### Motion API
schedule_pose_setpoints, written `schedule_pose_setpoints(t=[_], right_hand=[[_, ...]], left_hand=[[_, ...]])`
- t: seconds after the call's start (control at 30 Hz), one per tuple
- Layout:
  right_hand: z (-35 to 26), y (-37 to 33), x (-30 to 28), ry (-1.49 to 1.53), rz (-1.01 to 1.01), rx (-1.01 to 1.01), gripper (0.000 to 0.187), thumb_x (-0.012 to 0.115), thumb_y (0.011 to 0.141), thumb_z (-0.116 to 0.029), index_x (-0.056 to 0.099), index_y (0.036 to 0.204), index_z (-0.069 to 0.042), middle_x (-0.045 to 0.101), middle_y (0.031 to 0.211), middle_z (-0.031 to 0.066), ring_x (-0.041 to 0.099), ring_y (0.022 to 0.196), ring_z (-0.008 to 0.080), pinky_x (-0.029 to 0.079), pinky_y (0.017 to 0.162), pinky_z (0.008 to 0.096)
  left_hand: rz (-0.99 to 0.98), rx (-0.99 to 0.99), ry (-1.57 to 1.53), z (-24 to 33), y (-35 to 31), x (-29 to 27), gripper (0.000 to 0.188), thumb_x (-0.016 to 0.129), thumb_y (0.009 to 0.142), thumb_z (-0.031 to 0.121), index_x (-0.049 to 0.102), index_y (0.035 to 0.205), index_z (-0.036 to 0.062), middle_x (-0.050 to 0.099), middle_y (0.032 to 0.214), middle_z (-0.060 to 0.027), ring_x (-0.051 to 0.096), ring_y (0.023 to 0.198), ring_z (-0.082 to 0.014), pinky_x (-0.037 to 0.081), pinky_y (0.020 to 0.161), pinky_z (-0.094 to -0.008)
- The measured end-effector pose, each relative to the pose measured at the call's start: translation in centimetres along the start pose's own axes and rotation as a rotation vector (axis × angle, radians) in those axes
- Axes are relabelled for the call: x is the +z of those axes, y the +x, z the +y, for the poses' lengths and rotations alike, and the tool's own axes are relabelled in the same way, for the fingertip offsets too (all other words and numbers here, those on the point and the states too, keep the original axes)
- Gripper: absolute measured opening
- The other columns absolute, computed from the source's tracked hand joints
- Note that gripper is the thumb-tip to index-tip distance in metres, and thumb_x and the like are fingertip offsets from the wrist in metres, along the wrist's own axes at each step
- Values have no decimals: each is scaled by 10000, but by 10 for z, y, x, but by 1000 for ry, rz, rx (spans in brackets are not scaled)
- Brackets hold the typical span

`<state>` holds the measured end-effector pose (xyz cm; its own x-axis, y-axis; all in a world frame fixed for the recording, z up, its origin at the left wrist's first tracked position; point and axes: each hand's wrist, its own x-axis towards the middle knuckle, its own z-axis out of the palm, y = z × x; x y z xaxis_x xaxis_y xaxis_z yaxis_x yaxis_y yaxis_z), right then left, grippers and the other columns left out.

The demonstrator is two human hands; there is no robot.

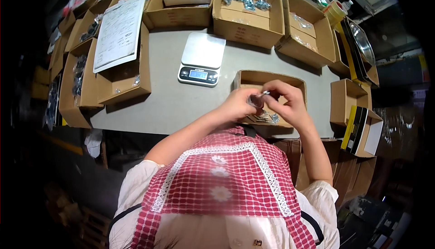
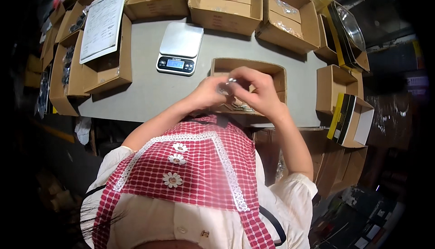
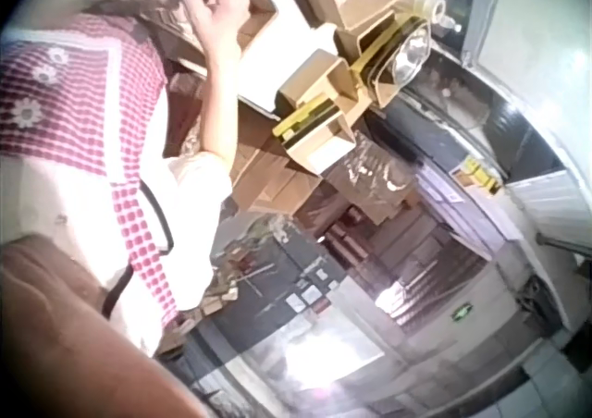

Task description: The person sorts various metal hardware components into different plastic bags and cardboard boxes, occasionally checking a clipboard for instructions.

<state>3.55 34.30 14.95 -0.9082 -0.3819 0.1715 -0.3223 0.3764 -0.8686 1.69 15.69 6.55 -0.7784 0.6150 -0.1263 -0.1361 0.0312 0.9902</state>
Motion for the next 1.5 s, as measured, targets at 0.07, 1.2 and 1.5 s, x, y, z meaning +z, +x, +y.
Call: schedule_pose_setpoints(t=[0.07, 1.2, 1.5], right_hand=[[5, -1, -2, -37, 1, 87, 225, 717, 848, -70, 638, 1046, 1, 644, 838, 34, 569, 727, 76, 466, 650, 233], [8, -11, -11, -175, 47, 119, 196, 727, 861, -111, 673, 1006, 9, 678, 851, 63, 613, 724, 132, 493, 639, 273], [112, -26, -26, -867, -265, 598, 267, 718, 765, -218, 722, 905, 9, 693, 883, 232, 681, 826, 368, 534, 762, 461]], left_hand=[[1, -70, -32, 7, -3, 0, 195, 784, 777, 53, 643, 911, 51, 649, 858, -7, 607, 755, -107, 489, 668, -250], [-26, 56, 153, -5, 0, -1, 201, 802, 769, 61, 639, 887, 56, 665, 876, -13, 614, 826, -101, 497, 723, -269], [-36, 188, 27, -9, 3, -1, 183, 788, 791, 60, 637, 894, 53, 647, 863, -2, 605, 740, -86, 489, 595, -244]])
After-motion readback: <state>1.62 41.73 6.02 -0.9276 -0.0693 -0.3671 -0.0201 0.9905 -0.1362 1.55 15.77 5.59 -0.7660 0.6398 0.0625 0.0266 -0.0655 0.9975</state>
